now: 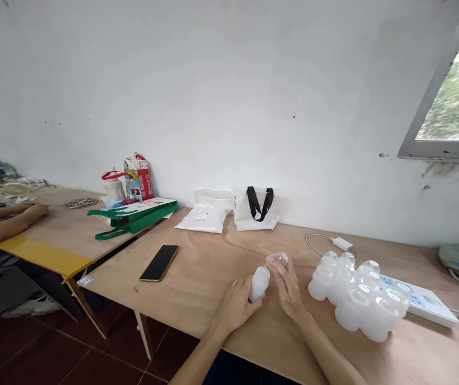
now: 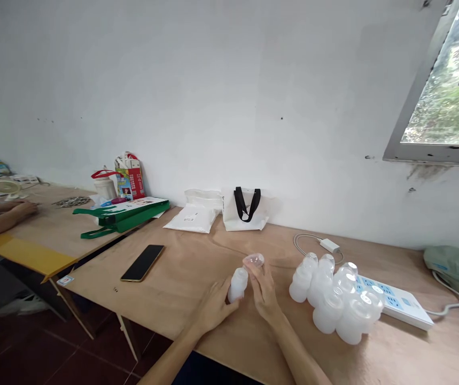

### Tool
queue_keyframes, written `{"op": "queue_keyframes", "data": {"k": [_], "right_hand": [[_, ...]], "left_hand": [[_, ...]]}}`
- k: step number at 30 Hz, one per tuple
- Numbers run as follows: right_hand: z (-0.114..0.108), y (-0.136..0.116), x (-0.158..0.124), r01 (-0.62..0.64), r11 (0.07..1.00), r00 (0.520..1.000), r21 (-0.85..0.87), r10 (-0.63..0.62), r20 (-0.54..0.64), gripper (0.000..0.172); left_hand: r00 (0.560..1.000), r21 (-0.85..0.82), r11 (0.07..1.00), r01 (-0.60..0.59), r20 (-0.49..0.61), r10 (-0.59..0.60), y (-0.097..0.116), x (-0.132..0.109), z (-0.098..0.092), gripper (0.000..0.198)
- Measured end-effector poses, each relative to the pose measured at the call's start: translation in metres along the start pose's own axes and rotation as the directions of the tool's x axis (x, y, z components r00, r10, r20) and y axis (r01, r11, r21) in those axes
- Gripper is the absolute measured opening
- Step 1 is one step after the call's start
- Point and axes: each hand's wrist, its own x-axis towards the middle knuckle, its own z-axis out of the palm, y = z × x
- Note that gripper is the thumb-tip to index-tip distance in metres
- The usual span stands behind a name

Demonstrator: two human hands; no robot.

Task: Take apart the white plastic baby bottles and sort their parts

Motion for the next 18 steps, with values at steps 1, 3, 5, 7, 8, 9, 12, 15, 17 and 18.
{"op": "queue_keyframes", "data": {"k": [1, 3, 5, 7, 8, 9, 12, 15, 17, 18], "right_hand": [[0.001, -0.002, 0.0, 0.012, 1.0, 1.0, -0.013, -0.011, 0.027, 0.04], [0.002, -0.005, 0.0, -0.011, 0.999, 0.999, -0.032, 0.012, 0.029, 0.042], [0.003, -0.005, 0.001, -0.08, 0.997, 0.996, -0.011, 0.079, -0.03, 0.045], [0.003, -0.003, 0.004, -0.157, 0.986, 0.986, 0.062, 0.161, -0.054, 0.045], [0.002, -0.002, 0.006, -0.198, 0.973, 0.979, 0.115, 0.203, -0.035, 0.044], [0.002, -0.001, 0.008, -0.24, 0.955, 0.97, 0.176, 0.244, -0.001, 0.043], [0.002, 0.0, 0.012, -0.369, 0.859, 0.929, 0.354, 0.339, 0.146, 0.045], [0.002, 0.0, 0.014, -0.465, 0.77, 0.881, 0.436, 0.356, 0.31, 0.048], [0.001, -0.001, 0.015, -0.512, 0.73, 0.849, 0.453, 0.35, 0.396, 0.049], [0.0, -0.001, 0.015, -0.53, 0.716, 0.835, 0.454, 0.348, 0.427, 0.05]], "left_hand": [[1.0, 0.002, 1.0, -0.01, -0.003, 0.01, -0.001, 0.0, 0.0, 0.027], [0.999, -0.015, 0.999, -0.037, -0.001, 0.037, -0.004, 0.0, 0.0, 0.029], [0.999, -0.08, 0.996, -0.043, 0.003, 0.043, -0.007, 0.001, -0.002, 0.032], [0.999, -0.186, 0.982, -0.033, 0.004, 0.035, -0.01, 0.004, -0.007, 0.036], [1.0, -0.238, 0.971, -0.028, 0.002, 0.029, -0.012, 0.006, -0.01, 0.039], [1.0, -0.281, 0.96, -0.024, -0.003, 0.024, -0.013, 0.008, -0.013, 0.041], [0.999, -0.34, 0.941, -0.006, -0.036, -0.007, -0.019, 0.012, -0.025, 0.044], [0.999, -0.356, 0.934, -0.001, -0.052, -0.018, -0.025, 0.013, -0.037, 0.044], [0.999, -0.369, 0.929, -0.008, -0.051, -0.012, -0.028, 0.012, -0.044, 0.045], [0.999, -0.376, 0.926, -0.015, -0.049, -0.004, -0.03, 0.011, -0.047, 0.045]]}}
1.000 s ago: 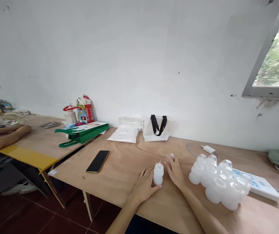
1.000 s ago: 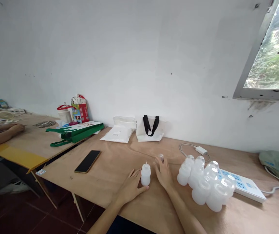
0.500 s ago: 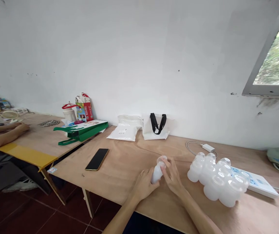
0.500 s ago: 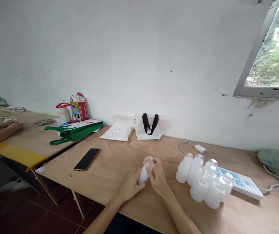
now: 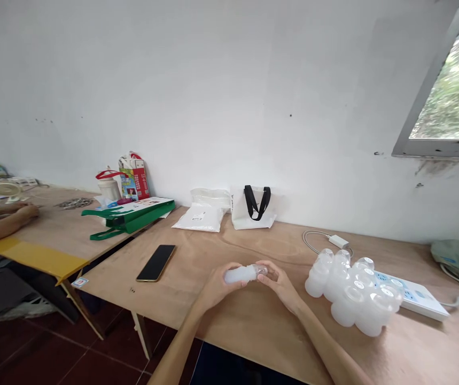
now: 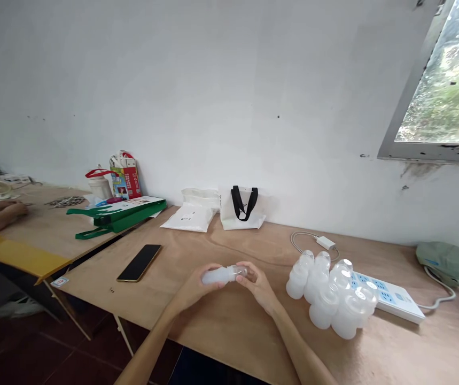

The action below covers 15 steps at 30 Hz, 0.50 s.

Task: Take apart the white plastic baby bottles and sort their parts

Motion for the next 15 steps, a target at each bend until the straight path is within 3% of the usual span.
{"op": "queue_keyframes", "data": {"k": [6, 15], "right_hand": [[-0.0003, -0.0028, -0.0038, -0.077, 0.997, 0.994, 0.029, 0.074, 0.083, 0.051], [0.0012, -0.0081, -0.0068, -0.069, 0.998, 0.998, 0.006, 0.069, 0.01, 0.05]], "left_hand": [[0.998, -0.048, 0.999, -0.002, 0.059, 0.005, 0.0001, -0.0029, -0.01, 0.041], [0.997, -0.206, 0.978, 0.032, 0.079, -0.016, 0.0068, -0.0009, -0.0036, 0.044]]}}
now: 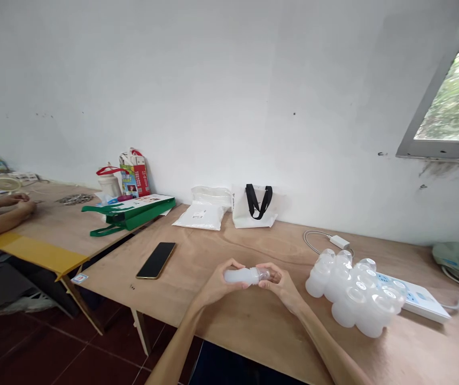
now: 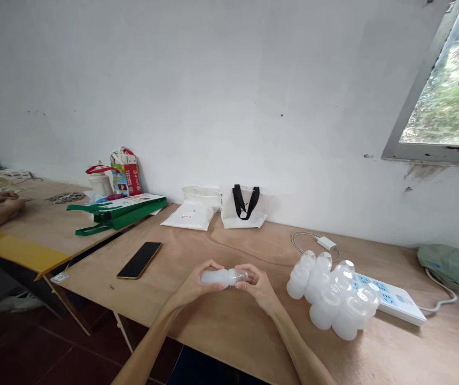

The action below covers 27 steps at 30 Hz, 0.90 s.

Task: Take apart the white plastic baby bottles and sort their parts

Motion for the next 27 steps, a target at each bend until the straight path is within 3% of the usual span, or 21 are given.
{"op": "queue_keyframes", "data": {"k": [5, 11, 16, 21, 27], "right_hand": [[-0.006, -0.003, 0.0, -0.015, 1.0, 0.999, -0.013, 0.015, 0.041, 0.049], [-0.001, 0.001, 0.001, 0.014, 0.999, 1.0, 0.031, -0.014, 0.002, 0.05], [0.02, 0.016, 0.0, 0.027, 0.996, 0.994, 0.081, -0.019, -0.104, 0.047], [0.023, 0.017, -0.003, 0.112, 0.987, 0.974, -0.118, -0.132, -0.183, 0.045], [0.02, 0.017, -0.008, 0.066, 0.881, 0.97, -0.469, -0.167, -0.177, 0.039]], "left_hand": [[0.999, 0.066, 0.998, -0.021, -0.04, 0.023, -0.003, -0.001, 0.007, 0.043], [0.991, 0.101, 0.992, -0.079, -0.101, 0.089, -0.005, 0.002, 0.018, 0.043], [0.998, 0.08, 0.995, -0.055, 0.009, 0.054, -0.008, 0.0, 0.04, 0.042], [0.991, 0.127, 0.991, -0.033, 0.132, 0.016, -0.023, -0.002, 0.056, 0.048], [0.975, 0.439, 0.88, -0.179, 0.2, 0.098, -0.033, -0.001, 0.054, 0.043]]}}
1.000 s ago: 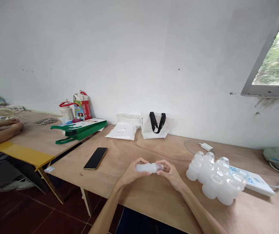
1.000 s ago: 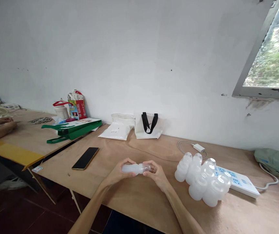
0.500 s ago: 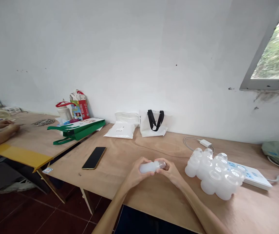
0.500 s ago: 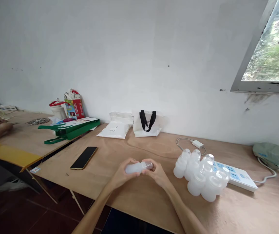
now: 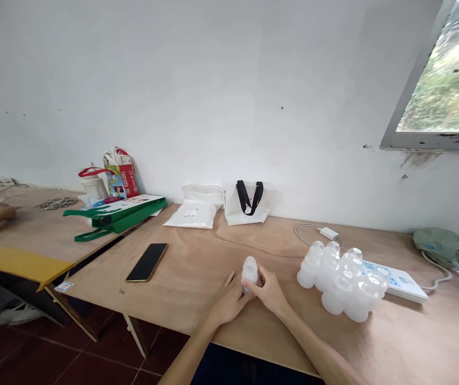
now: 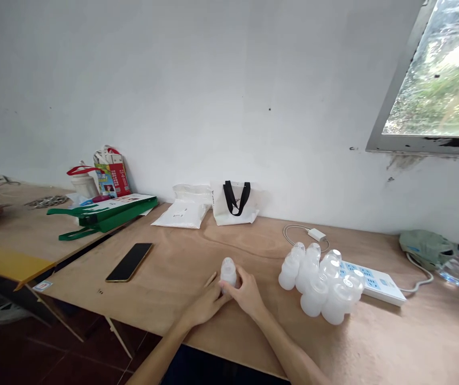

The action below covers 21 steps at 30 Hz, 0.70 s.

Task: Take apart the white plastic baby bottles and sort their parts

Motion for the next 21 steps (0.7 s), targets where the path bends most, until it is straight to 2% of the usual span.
{"op": "queue_keyframes", "data": {"k": [4, 7, 9, 11, 12, 13, 14, 16, 17, 19, 21], "right_hand": [[-0.004, 0.005, -0.005, -0.035, 0.977, 0.999, -0.209, 0.043, 0.031, 0.033], [-0.01, 0.006, -0.014, -0.057, 0.964, 0.995, -0.26, 0.078, 0.07, 0.031], [-0.012, 0.003, -0.026, -0.06, 0.97, 0.995, -0.234, 0.078, 0.069, 0.041], [-0.01, 0.001, -0.041, -0.062, 0.98, 0.998, -0.189, 0.067, 0.019, 0.06], [-0.008, 0.0, -0.05, -0.063, 0.981, 0.998, -0.181, 0.06, -0.02, 0.064], [-0.006, 0.0, -0.058, -0.065, 0.98, 0.996, -0.19, 0.053, -0.069, 0.057], [-0.003, 0.0, -0.066, -0.06, 0.974, 0.993, -0.217, 0.038, -0.108, 0.044], [0.002, 0.003, -0.076, 0.017, 0.943, 0.996, -0.332, -0.045, -0.077, 0.017], [0.004, 0.004, -0.078, 0.08, 0.915, 0.994, -0.395, -0.105, -0.041, 0.011], [0.007, 0.006, -0.078, 0.187, 0.85, 0.98, -0.493, -0.197, 0.032, 0.012], [0.008, 0.006, -0.075, 0.232, 0.807, 0.969, -0.543, -0.238, 0.062, 0.015]], "left_hand": [[1.0, 0.132, 0.991, 0.002, -0.01, -0.001, -0.002, -0.003, -0.001, 0.05], [1.0, 0.193, 0.981, -0.005, 0.003, 0.005, -0.005, -0.003, -0.001, 0.054], [1.0, 0.208, 0.978, -0.014, 0.028, 0.008, -0.009, -0.002, -0.001, 0.058], [0.999, 0.2, 0.98, -0.019, 0.05, 0.01, -0.013, -0.001, -0.001, 0.064], [0.999, 0.192, 0.981, -0.022, 0.053, 0.012, -0.015, -0.001, -0.002, 0.067], [0.999, 0.185, 0.983, -0.022, 0.048, 0.014, -0.015, -0.001, -0.002, 0.067], [0.999, 0.18, 0.983, -0.02, 0.036, 0.014, -0.016, -0.002, -0.002, 0.067], [1.0, 0.177, 0.984, -0.014, 0.017, 0.012, -0.015, -0.003, -0.001, 0.064], [1.0, 0.173, 0.985, -0.01, 0.014, 0.008, -0.015, -0.003, -0.001, 0.064], [1.0, 0.154, 0.988, 0.004, 0.017, -0.006, -0.013, -0.002, 0.0, 0.065], [0.999, 0.113, 0.994, 0.015, 0.029, -0.018, -0.013, 0.003, 0.0, 0.063]]}}
